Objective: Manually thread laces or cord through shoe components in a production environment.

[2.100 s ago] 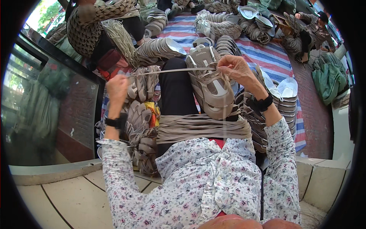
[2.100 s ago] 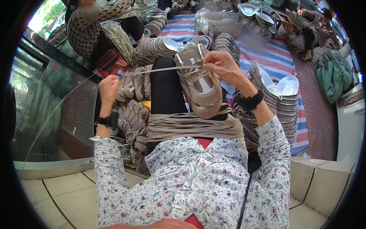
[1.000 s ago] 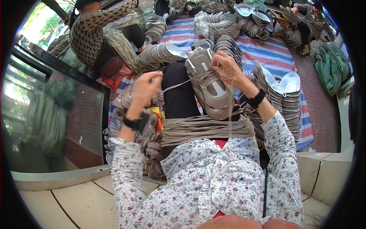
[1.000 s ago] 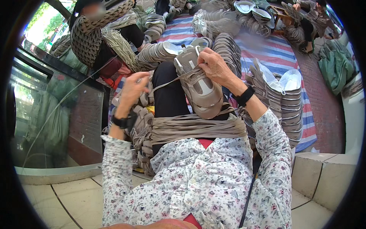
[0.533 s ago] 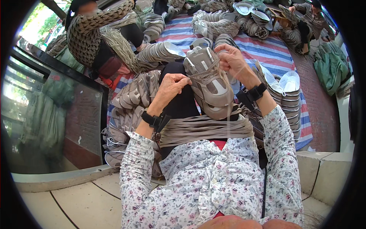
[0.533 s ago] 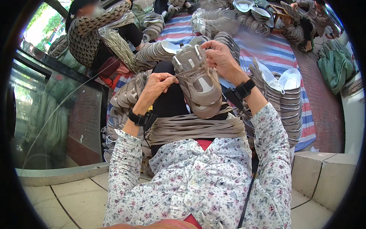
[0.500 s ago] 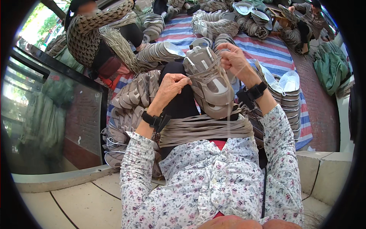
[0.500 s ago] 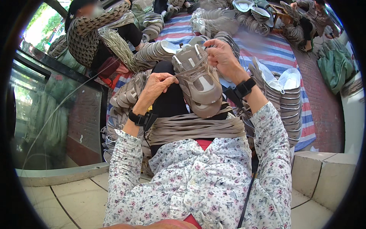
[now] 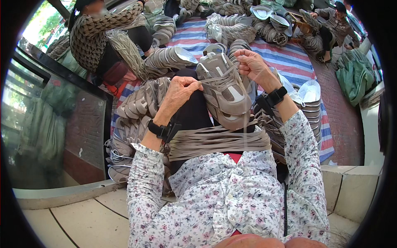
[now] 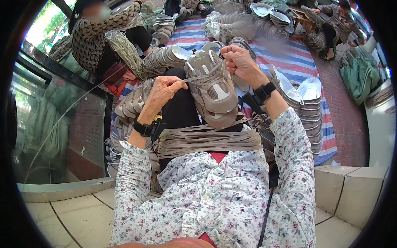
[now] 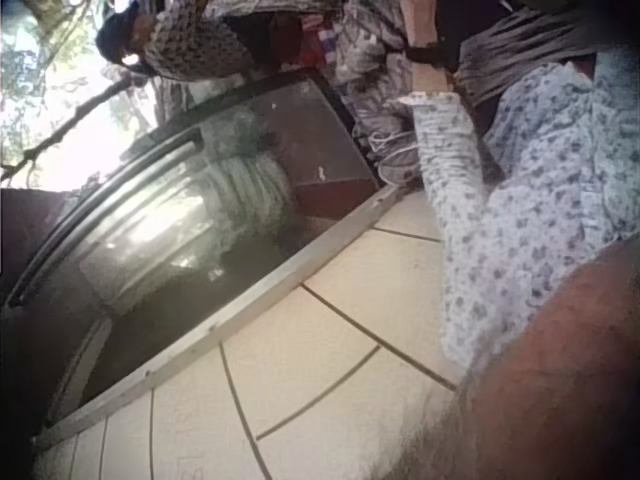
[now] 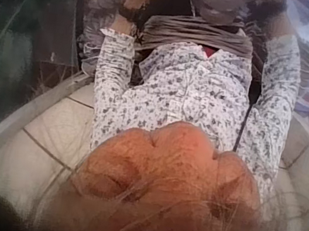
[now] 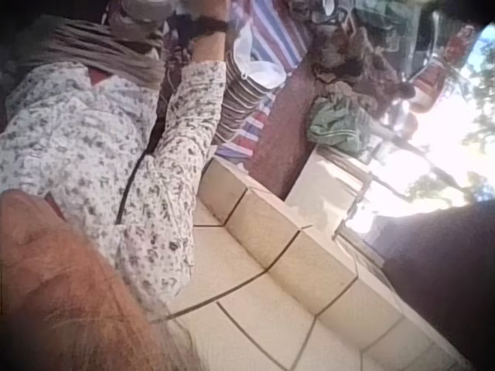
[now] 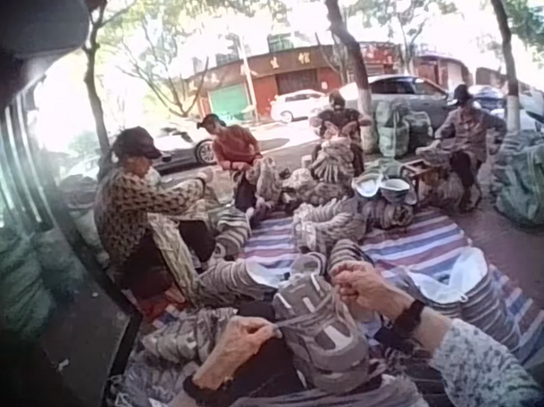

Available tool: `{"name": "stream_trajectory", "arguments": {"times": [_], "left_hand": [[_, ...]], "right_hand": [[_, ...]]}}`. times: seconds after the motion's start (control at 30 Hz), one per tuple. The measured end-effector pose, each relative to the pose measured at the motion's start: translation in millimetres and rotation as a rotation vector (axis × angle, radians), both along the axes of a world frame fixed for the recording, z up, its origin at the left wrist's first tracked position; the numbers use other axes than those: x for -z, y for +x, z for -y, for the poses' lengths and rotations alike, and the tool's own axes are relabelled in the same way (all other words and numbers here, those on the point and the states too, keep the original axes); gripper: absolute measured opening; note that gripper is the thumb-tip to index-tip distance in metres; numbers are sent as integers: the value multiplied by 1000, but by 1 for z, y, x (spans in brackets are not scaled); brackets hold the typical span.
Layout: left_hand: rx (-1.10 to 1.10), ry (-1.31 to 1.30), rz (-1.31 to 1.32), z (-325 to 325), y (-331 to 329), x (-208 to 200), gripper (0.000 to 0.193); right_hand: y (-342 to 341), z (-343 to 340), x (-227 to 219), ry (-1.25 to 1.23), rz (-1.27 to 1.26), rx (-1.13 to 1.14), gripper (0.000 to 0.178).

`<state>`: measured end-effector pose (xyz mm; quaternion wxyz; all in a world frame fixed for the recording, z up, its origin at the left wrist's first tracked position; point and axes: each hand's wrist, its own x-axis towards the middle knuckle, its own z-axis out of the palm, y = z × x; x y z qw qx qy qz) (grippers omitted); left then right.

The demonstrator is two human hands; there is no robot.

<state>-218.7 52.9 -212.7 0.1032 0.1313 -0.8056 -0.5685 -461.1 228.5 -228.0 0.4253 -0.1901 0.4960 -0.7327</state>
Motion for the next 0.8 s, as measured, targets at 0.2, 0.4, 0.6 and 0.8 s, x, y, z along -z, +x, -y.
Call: {"name": "stream_trajectory", "arguments": {"times": [0.2, 0.4, 0.6, 0.8], "left_hand": [[-143, 67, 81, 20, 28, 28, 26], [-57, 161, 48, 19, 35, 26, 26], [-103, 780, -174, 45, 65, 21, 13], [-238, 1362, -615, 110, 114, -16, 25]], "right_hand": [[2, 3, 6, 6, 25, 49, 10], [-12, -7, 11, -21, 89, -32, 12], [-8, -28, -5, -116, 210, -88, 24], [-18, -62, -31, -475, 205, -73, 37]]}}
